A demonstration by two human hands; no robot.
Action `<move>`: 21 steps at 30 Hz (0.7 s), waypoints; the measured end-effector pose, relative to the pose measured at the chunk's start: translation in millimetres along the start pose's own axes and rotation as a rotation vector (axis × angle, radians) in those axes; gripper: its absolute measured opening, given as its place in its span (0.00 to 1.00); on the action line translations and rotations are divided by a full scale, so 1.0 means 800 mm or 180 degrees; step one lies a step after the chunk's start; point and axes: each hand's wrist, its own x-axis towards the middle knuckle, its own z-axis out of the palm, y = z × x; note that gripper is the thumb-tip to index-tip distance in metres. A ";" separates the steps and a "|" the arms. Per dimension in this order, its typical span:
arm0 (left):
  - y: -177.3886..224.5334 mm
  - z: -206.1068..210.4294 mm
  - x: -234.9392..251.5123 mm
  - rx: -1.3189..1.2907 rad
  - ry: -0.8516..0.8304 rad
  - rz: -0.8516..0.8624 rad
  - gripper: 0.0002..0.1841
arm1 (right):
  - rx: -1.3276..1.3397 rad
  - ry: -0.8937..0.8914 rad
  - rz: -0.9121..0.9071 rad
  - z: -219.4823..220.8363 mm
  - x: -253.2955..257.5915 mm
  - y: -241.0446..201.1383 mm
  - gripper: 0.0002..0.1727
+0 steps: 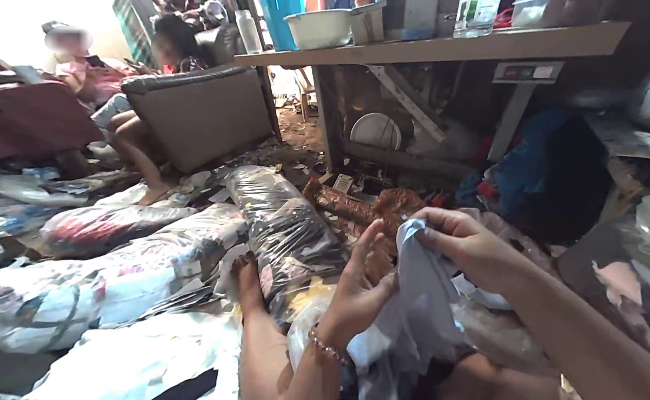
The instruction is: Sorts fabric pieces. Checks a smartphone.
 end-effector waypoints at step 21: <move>0.020 0.042 0.023 -0.0025 0.0948 -0.0661 0.16 | -0.1375 0.0693 -0.2302 -0.025 -0.043 0.043 0.06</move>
